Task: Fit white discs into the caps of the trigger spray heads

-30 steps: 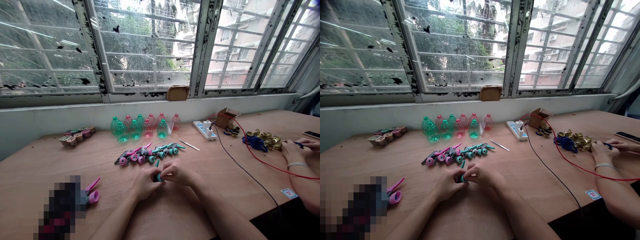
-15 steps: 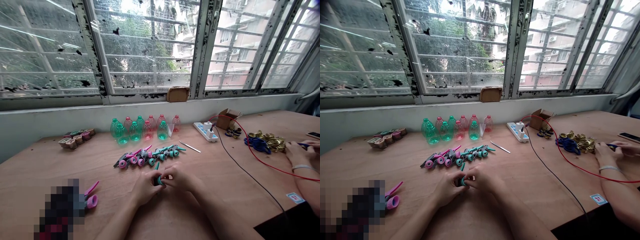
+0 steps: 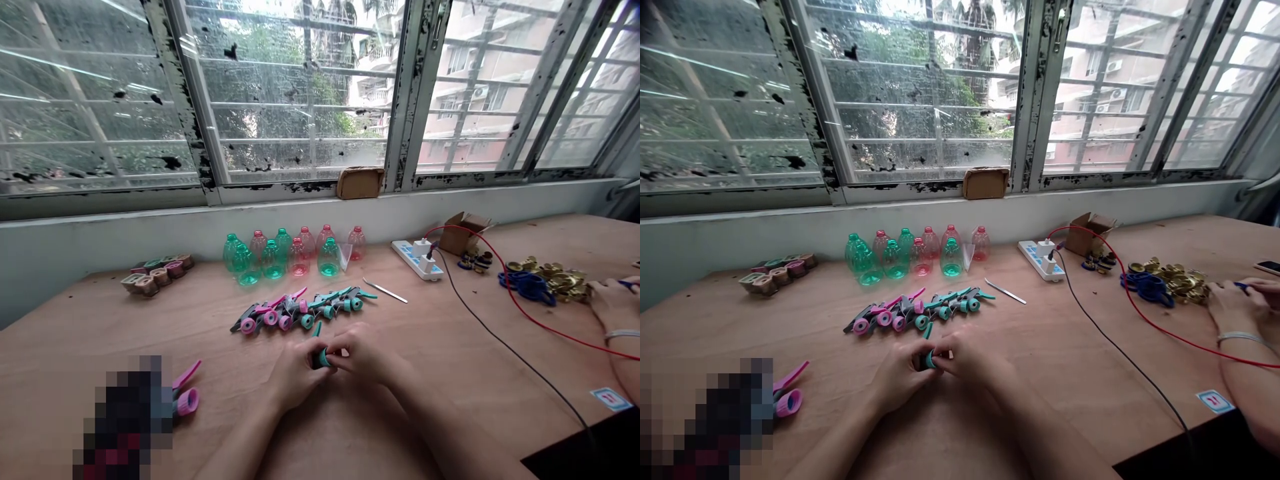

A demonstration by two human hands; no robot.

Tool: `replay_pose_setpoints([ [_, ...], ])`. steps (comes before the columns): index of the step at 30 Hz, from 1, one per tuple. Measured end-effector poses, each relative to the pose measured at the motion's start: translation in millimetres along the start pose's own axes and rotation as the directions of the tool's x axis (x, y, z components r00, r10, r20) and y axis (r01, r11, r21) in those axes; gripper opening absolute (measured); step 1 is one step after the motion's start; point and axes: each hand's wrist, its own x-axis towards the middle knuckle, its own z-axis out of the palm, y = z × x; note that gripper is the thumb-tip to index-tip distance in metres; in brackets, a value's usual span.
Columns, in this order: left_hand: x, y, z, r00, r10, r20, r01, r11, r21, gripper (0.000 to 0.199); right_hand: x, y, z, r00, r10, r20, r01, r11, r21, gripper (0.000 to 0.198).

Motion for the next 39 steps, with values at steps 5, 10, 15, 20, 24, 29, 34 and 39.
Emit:
replay_pose_setpoints([
  [5, -0.7, -1.2, -1.7, 0.999, -0.02, 0.044, 0.024, 0.996, -0.09, 0.023, -1.3, 6.7, -1.1, 0.994, -0.108, 0.02, 0.108, 0.994, 0.035, 0.013],
  [10, -1.2, -0.5, -2.4, 1.0, -0.013, 0.025, 0.015, 0.998, -0.061, 0.024, -1.0, 8.2, -5.6, 0.984, -0.174, 0.027, 0.174, 0.985, -0.009, 0.018],
  [15, -1.3, -2.5, -2.1, 1.0, -0.013, 0.022, 0.014, 0.999, -0.047, 0.023, 1.1, 8.2, -7.4, 0.977, -0.208, 0.052, 0.212, 0.973, -0.089, 0.02],
  [20, -1.7, -3.5, -2.5, 1.0, 0.007, -0.007, -0.007, 1.0, -0.002, 0.024, 3.2, 7.3, -3.6, 0.977, -0.212, 0.035, 0.215, 0.971, -0.101, 0.017],
  [24, -1.7, -1.7, -3.3, 1.0, -0.007, -0.017, 0.007, 1.0, -0.001, 0.021, 2.1, 8.1, 2.4, 0.981, -0.192, -0.007, 0.191, 0.978, -0.078, 0.014],
  [29, -2.4, -0.6, -3.6, 1.0, 0.009, -0.024, -0.009, 1.0, 0.007, 0.021, -1.2, 14.3, 10.3, 0.991, -0.123, -0.059, 0.119, 0.991, -0.062, 0.009],
  [34, -2.5, -1.6, -2.3, 0.999, 0.018, -0.038, -0.018, 1.0, 0.007, 0.021, -0.5, 11.0, 9.8, 0.998, -0.054, -0.021, 0.053, 0.998, -0.045, 0.009],
  [39, -2.3, -2.0, -1.5, 0.998, 0.032, -0.053, -0.032, 0.999, 0.014, 0.022, 1.7, 2.4, 7.8, 0.998, 0.066, 0.022, -0.067, 0.997, 0.048, 0.011],
])
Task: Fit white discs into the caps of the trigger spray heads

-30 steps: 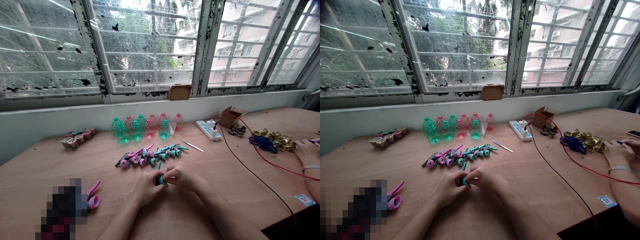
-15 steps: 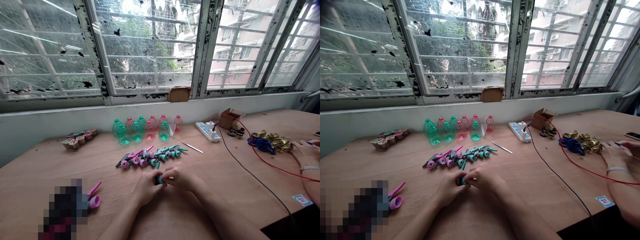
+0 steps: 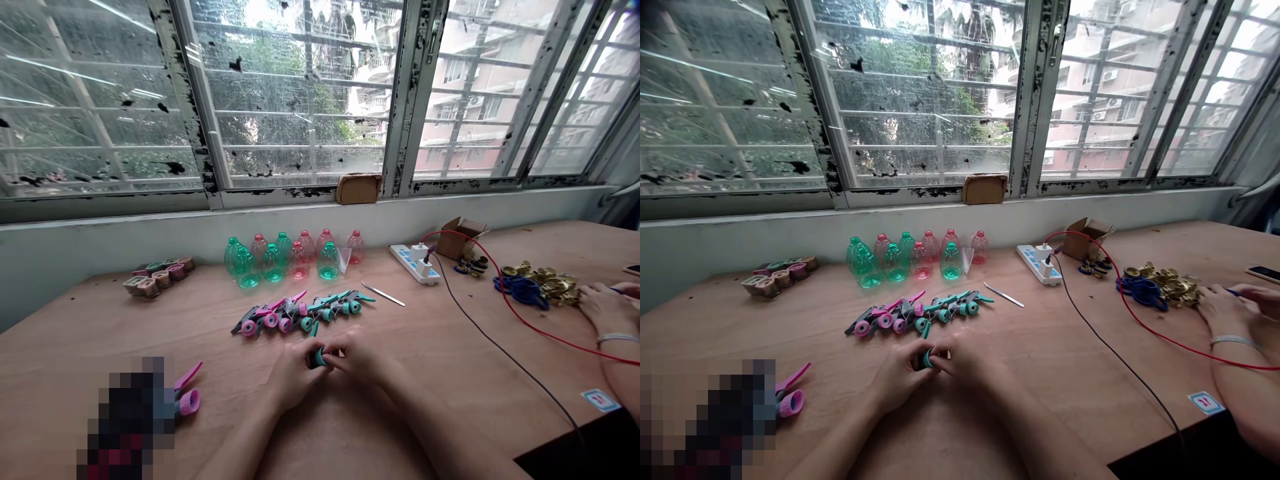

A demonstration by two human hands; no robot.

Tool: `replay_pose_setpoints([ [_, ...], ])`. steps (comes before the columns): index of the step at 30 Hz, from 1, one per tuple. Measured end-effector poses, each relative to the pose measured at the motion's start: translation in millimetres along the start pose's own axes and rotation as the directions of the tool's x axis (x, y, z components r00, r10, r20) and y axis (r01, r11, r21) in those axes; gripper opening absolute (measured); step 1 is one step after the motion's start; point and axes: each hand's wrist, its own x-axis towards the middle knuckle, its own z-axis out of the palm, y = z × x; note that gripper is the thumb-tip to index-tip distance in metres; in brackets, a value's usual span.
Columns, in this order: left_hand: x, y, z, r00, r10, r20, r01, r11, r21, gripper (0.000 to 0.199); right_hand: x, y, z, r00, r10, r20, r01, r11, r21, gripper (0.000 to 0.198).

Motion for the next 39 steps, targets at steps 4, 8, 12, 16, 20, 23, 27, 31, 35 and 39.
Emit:
replay_pose_setpoints([
  [4, 0.2, -0.9, -0.3, 1.0, -0.002, 0.004, 0.002, 1.0, 0.011, 0.021, 0.2, -4.4, -1.3, 0.999, 0.029, 0.019, -0.03, 0.999, 0.034, 0.012],
  [8, 0.4, -3.0, -0.2, 1.0, -0.013, 0.008, 0.013, 1.0, 0.022, 0.021, -0.7, -0.8, -13.0, 0.999, 0.025, -0.039, -0.024, 0.999, 0.024, 0.013],
  [12, 1.0, -4.7, 0.6, 0.999, -0.037, -0.007, 0.037, 0.998, 0.042, 0.021, -2.8, 15.1, -32.0, 0.98, 0.191, -0.05, -0.195, 0.975, -0.105, 0.019],
  [16, 2.1, -4.1, 0.3, 1.0, -0.014, -0.008, 0.014, 0.999, 0.048, 0.018, -5.9, 29.7, -38.9, 0.942, 0.322, 0.098, -0.301, 0.936, -0.185, 0.012],
  [20, 2.0, -2.8, -0.3, 1.0, 0.017, 0.005, -0.017, 0.999, 0.052, 0.018, -6.4, 33.2, -33.6, 0.931, 0.334, 0.15, -0.312, 0.938, -0.152, 0.015],
  [23, 0.3, -2.4, 0.8, 0.999, 0.045, 0.015, -0.046, 0.995, 0.088, 0.022, -5.8, 34.3, -29.9, 0.929, 0.336, 0.158, -0.315, 0.938, -0.141, 0.014],
  [27, -1.3, -5.4, -0.6, 0.992, 0.122, -0.034, -0.115, 0.98, 0.162, 0.03, -6.7, 37.3, -27.7, 0.935, 0.318, 0.159, -0.301, 0.946, -0.122, 0.014],
  [31, 2.0, -16.1, -20.8, 0.961, 0.16, -0.227, -0.071, 0.932, 0.354, 0.034, -7.8, 37.3, -27.7, 0.929, 0.331, 0.163, -0.314, 0.942, -0.12, 0.013],
  [35, 5.2, -29.5, -57.1, 0.888, 0.09, -0.452, 0.19, 0.822, 0.536, 0.037, -7.6, 33.9, -29.8, 0.925, 0.34, 0.172, -0.322, 0.939, -0.122, 0.012],
  [39, 4.3, -36.5, -81.4, 0.843, -0.04, -0.536, 0.419, 0.675, 0.607, 0.041, -6.5, 30.5, -31.7, 0.929, 0.333, 0.163, -0.312, 0.94, -0.14, 0.012],
])
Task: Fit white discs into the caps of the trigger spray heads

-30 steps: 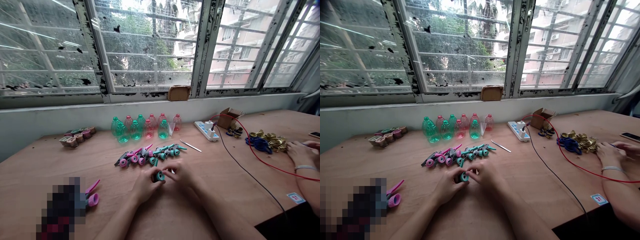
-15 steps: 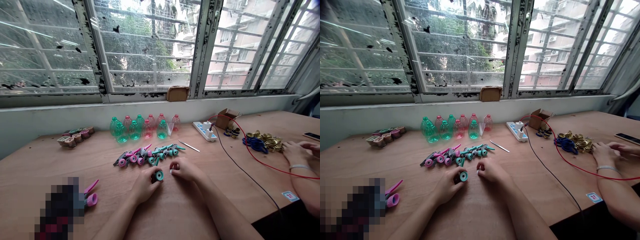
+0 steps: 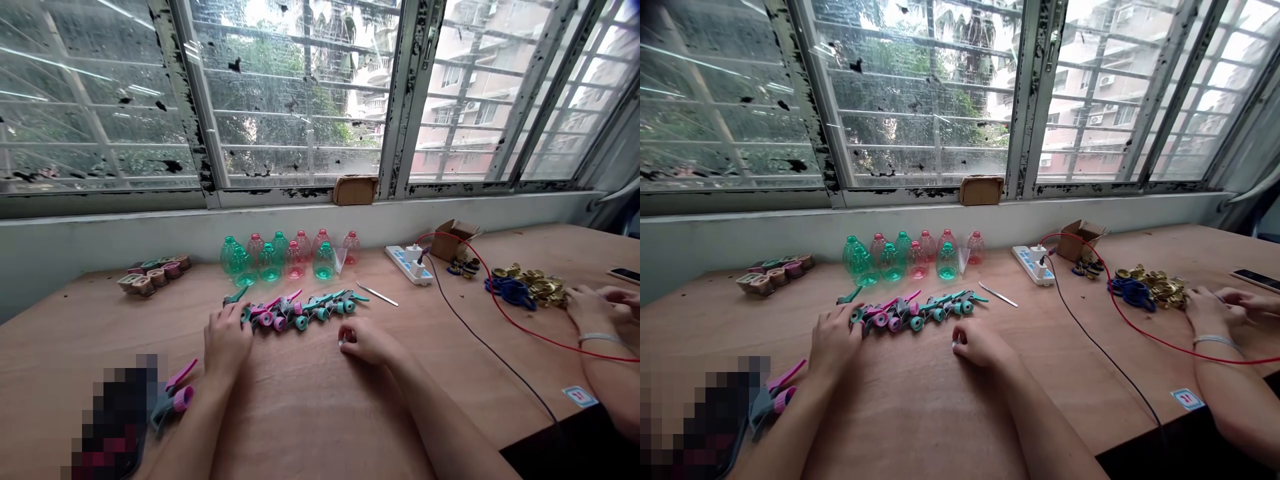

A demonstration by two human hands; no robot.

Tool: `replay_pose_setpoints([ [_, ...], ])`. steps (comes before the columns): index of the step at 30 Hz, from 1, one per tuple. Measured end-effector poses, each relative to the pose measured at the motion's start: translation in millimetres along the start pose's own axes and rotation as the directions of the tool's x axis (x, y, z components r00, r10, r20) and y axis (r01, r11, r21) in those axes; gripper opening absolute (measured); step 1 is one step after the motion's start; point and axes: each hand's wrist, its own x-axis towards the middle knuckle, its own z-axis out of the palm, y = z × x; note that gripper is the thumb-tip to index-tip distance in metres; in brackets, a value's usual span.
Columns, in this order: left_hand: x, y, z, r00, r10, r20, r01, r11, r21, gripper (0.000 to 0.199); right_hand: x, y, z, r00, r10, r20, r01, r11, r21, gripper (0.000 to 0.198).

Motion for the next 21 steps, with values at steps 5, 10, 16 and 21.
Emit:
replay_pose_setpoints([
  [5, 2.6, -7.2, 4.5, 0.995, -0.02, 0.099, 0.014, 0.999, 0.053, 0.046, 0.8, -1.0, -0.6, 1.0, 0.001, 0.013, -0.001, 1.0, -0.005, 0.012],
  [10, 3.6, -13.4, 14.1, 0.994, 0.063, 0.088, -0.061, 0.998, -0.025, 0.045, 1.4, 1.3, 1.6, 1.0, -0.024, -0.009, 0.025, 1.0, 0.01, 0.011],
  [16, 3.4, -9.2, 11.0, 0.997, 0.037, 0.062, -0.034, 0.998, -0.043, 0.042, 0.9, 1.1, 2.2, 1.0, -0.017, -0.002, 0.017, 1.0, 0.01, 0.012],
  [21, -5.1, -14.4, -12.2, 0.991, -0.028, 0.129, 0.023, 0.999, 0.046, 0.039, 0.8, -0.4, 0.8, 1.0, -0.016, 0.008, 0.016, 1.0, -0.008, 0.013],
])
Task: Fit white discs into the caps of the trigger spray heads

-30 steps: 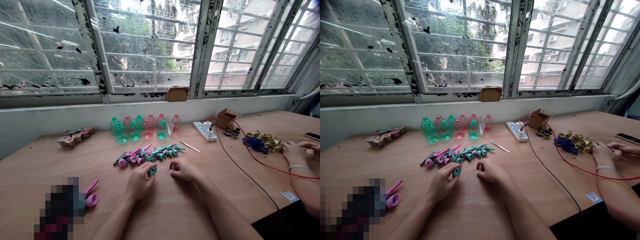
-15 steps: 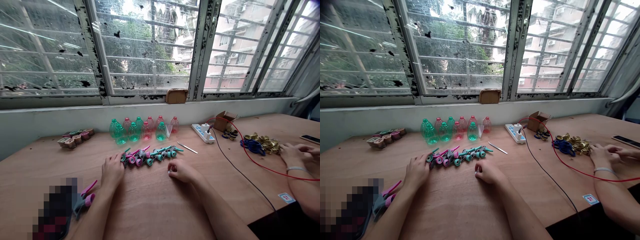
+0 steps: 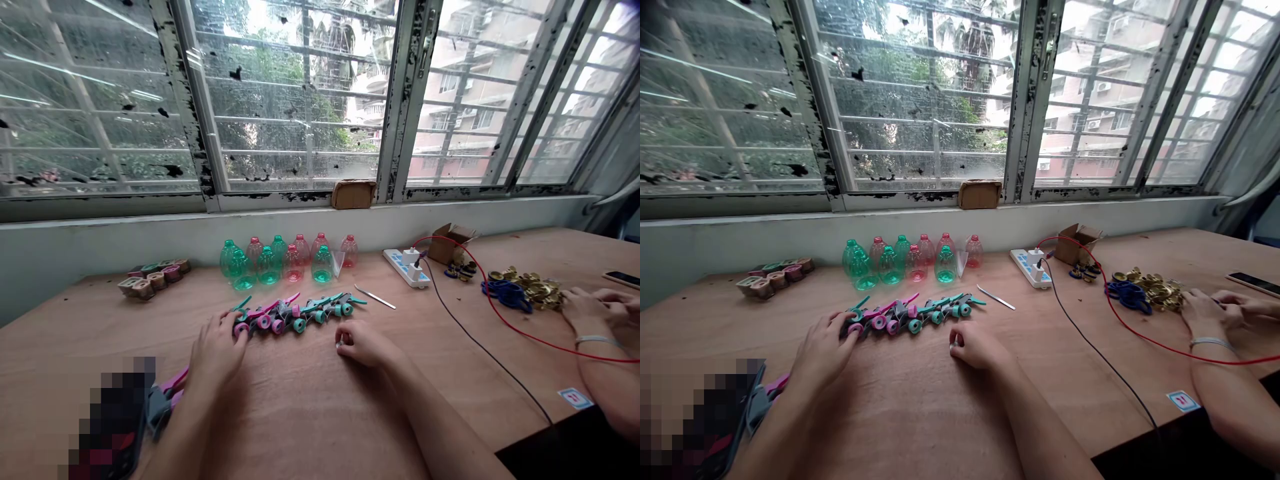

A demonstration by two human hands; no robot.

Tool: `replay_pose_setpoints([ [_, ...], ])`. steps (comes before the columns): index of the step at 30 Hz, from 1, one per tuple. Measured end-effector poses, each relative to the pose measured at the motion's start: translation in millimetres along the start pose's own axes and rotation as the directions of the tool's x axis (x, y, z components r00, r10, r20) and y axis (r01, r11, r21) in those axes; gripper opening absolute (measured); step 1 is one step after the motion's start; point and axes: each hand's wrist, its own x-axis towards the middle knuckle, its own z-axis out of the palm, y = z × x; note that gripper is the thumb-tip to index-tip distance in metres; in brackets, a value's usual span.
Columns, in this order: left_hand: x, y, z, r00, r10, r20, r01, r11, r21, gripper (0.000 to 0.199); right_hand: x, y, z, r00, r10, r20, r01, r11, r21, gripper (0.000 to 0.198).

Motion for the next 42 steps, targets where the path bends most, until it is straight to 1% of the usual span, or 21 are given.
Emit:
replay_pose_setpoints([
  [2, -7.8, -8.4, -10.5, 0.995, -0.038, 0.092, 0.034, 0.998, 0.047, 0.04, 0.5, -0.5, -0.4, 1.0, 0.005, 0.009, -0.005, 1.0, -0.002, 0.013],
  [4, -16.0, -17.4, -19.2, 0.977, -0.077, 0.197, 0.057, 0.993, 0.102, 0.04, 1.2, -0.8, -1.0, 1.0, 0.014, 0.013, -0.014, 1.0, -0.009, 0.013],
  [7, -25.9, -27.0, -25.8, 0.946, -0.095, 0.309, 0.048, 0.986, 0.157, 0.043, 1.8, -0.3, -2.4, 0.999, 0.026, 0.028, -0.026, 1.0, -0.01, 0.015],
  [9, -29.9, -29.1, -25.7, 0.927, -0.093, 0.364, 0.044, 0.989, 0.141, 0.043, 1.6, 0.7, -3.1, 0.999, 0.026, 0.041, -0.026, 1.0, -0.002, 0.017],
  [11, -32.5, -26.9, -23.4, 0.915, -0.067, 0.397, 0.04, 0.996, 0.076, 0.039, 1.2, 2.0, -3.3, 0.999, 0.025, 0.046, -0.025, 1.0, 0.003, 0.017],
  [13, -34.7, -19.6, -20.1, 0.91, -0.019, 0.414, 0.027, 1.0, -0.013, 0.035, 0.8, 2.8, -3.1, 0.999, 0.022, 0.034, -0.023, 1.0, 0.005, 0.018],
  [15, -37.0, -6.3, -16.8, 0.9, 0.068, 0.43, -0.016, 0.992, -0.123, 0.033, 0.6, 2.7, -3.0, 1.0, 0.015, 0.02, -0.015, 1.0, 0.004, 0.018],
  [19, -39.4, 32.3, -12.9, 0.835, 0.288, 0.47, -0.11, 0.923, -0.369, 0.032, 0.1, 0.4, -3.5, 1.0, 0.01, 0.018, -0.01, 1.0, -0.004, 0.018],
  [21, -37.9, 47.2, -15.2, 0.813, 0.356, 0.461, -0.136, 0.886, -0.444, 0.034, -0.2, -0.7, -3.8, 1.0, 0.015, 0.021, -0.015, 1.0, -0.001, 0.019],
  [23, -35.6, 50.5, -22.9, 0.817, 0.393, 0.422, -0.168, 0.862, -0.478, 0.034, -0.3, -1.1, -3.9, 1.0, 0.018, 0.019, -0.019, 1.0, 0.005, 0.019],
  [26, -34.7, 30.3, -42.9, 0.863, 0.342, 0.37, -0.169, 0.888, -0.427, 0.033, -0.2, -0.4, -3.9, 1.0, 0.013, 0.017, -0.013, 1.0, 0.002, 0.019],
  [27, -35.4, 19.1, -49.8, 0.865, 0.313, 0.393, -0.157, 0.911, -0.382, 0.031, -0.1, -0.1, -3.9, 1.0, 0.008, 0.016, -0.008, 1.0, -0.003, 0.02],
  [29, -38.1, -3.6, -60.4, 0.841, 0.24, 0.486, -0.112, 0.954, -0.278, 0.034, 0.0, 0.1, -4.3, 1.0, -0.004, 0.009, 0.005, 1.0, -0.013, 0.021],
  [30, -39.7, -12.9, -63.1, 0.816, 0.209, 0.54, -0.091, 0.967, -0.237, 0.037, 0.0, 0.1, -4.5, 1.0, -0.009, 0.006, 0.009, 1.0, -0.016, 0.021],
  [31, -41.3, -19.6, -63.9, 0.792, 0.178, 0.584, -0.074, 0.977, -0.198, 0.039, -0.1, 0.0, -4.7, 1.0, -0.012, 0.005, 0.012, 1.0, -0.018, 0.021],
  [33, -43.7, -24.2, -60.1, 0.768, 0.141, 0.624, -0.059, 0.987, -0.151, 0.042, -0.1, -0.2, -4.6, 1.0, -0.009, 0.006, 0.009, 1.0, -0.021, 0.02],
  [35, -44.9, -16.9, -51.7, 0.758, 0.128, 0.639, -0.057, 0.99, -0.13, 0.041, 0.2, 0.0, -3.8, 1.0, -0.001, 0.008, 0.001, 1.0, -0.019, 0.019],
  [38, -46.8, 10.1, -39.4, 0.754, 0.168, 0.635, -0.082, 0.983, -0.163, 0.039, 1.2, 0.8, -2.3, 1.0, -0.003, 0.009, 0.003, 1.0, -0.008, 0.019],
  [40, -49.3, 33.3, -35.5, 0.757, 0.251, 0.603, -0.13, 0.963, -0.238, 0.042, 1.7, 1.1, -1.8, 1.0, -0.003, 0.008, 0.003, 1.0, -0.007, 0.019],
  [41, -50.7, 45.0, -34.9, 0.743, 0.311, 0.592, -0.168, 0.944, -0.285, 0.045, 1.7, 1.0, -1.7, 1.0, 0.0, 0.009, 0.0, 1.0, -0.011, 0.018],
  [42, -51.8, 56.1, -34.9, 0.704, 0.383, 0.598, -0.215, 0.917, -0.334, 0.05, 1.7, 0.8, -1.9, 1.0, 0.002, 0.01, -0.002, 1.0, -0.017, 0.018],
])
